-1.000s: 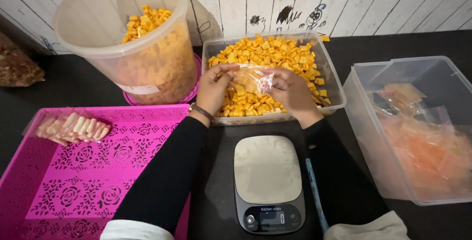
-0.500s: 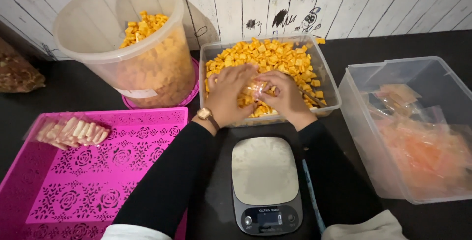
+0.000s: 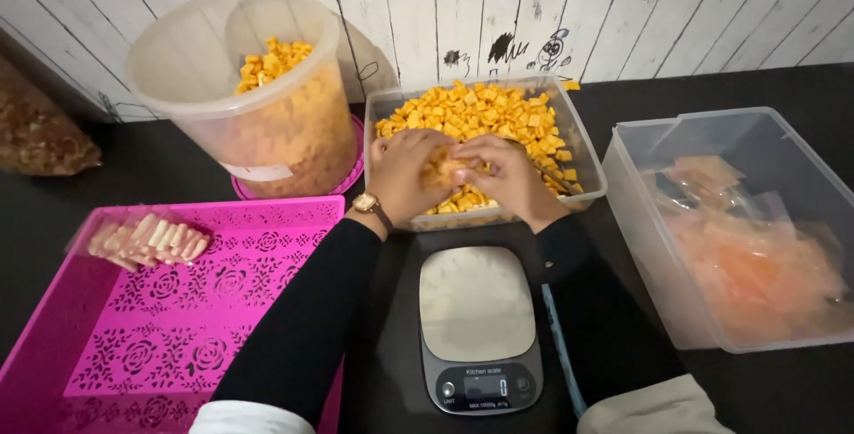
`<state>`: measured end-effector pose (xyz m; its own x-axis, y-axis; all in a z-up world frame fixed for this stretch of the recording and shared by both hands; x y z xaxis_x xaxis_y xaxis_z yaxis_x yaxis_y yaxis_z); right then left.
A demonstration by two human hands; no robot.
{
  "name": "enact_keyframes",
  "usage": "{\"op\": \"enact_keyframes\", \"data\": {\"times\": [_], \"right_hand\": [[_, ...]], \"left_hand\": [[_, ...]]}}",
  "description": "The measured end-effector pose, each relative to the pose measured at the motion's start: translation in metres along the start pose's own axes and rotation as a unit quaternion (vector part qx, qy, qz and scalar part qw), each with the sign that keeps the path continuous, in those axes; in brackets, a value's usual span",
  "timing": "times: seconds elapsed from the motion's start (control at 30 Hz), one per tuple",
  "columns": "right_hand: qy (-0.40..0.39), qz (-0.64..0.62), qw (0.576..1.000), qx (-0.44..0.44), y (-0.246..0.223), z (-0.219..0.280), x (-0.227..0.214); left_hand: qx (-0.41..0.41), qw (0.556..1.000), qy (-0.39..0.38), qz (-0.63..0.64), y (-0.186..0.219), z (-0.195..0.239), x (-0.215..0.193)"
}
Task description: Filling small plastic bags with snacks using a spoon and weighing them on a digital scale.
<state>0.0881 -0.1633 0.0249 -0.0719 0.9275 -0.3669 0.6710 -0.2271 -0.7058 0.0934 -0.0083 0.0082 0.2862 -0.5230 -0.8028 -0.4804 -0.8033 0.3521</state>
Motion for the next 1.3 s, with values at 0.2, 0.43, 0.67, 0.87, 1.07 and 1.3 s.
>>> {"op": "enact_keyframes", "data": {"times": [0.2, 0.43, 0.67, 0.87, 1.07, 1.3], "right_hand": [[0.086, 0.146, 0.983, 0.073, 0.027, 0.011, -0.069], [-0.105, 0.449, 0.818, 0.344, 0.154, 0.047, -0.085], [-0.037, 0.428, 0.842, 0.327, 0.129, 0.041, -0.092], [-0.069, 0.47, 0.825, 0.307, 0.143, 0.046, -0.085], [-0.07, 0.451, 0.842, 0.287, 0.085, 0.043, -0.082], [-0.062, 0.436, 0.848, 0.294, 0.119, 0.043, -0.089]], "left_hand": [[-0.048, 0.994, 0.056, 0.082, 0.006, 0.019, -0.032], [-0.094, 0.984, 0.098, 0.114, -0.029, 0.022, -0.013], [-0.129, 0.975, 0.129, 0.129, -0.029, 0.027, -0.024], [-0.126, 0.971, 0.144, 0.146, -0.04, 0.025, -0.019], [-0.11, 0.971, 0.149, 0.154, -0.034, 0.027, -0.022], [-0.092, 0.978, 0.139, 0.128, -0.032, 0.025, -0.018]]}}
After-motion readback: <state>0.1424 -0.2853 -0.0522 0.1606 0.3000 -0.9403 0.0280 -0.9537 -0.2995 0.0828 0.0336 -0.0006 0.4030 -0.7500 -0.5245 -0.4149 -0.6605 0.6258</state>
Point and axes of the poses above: each hand's wrist, its own z-axis away from the middle knuckle, its own x-axis out of the palm, y = z × x, the point moved 8 cm from there along -z, towards the middle knuckle, and after that the axes turned 6 degrees about y, right-handed, at the moved point
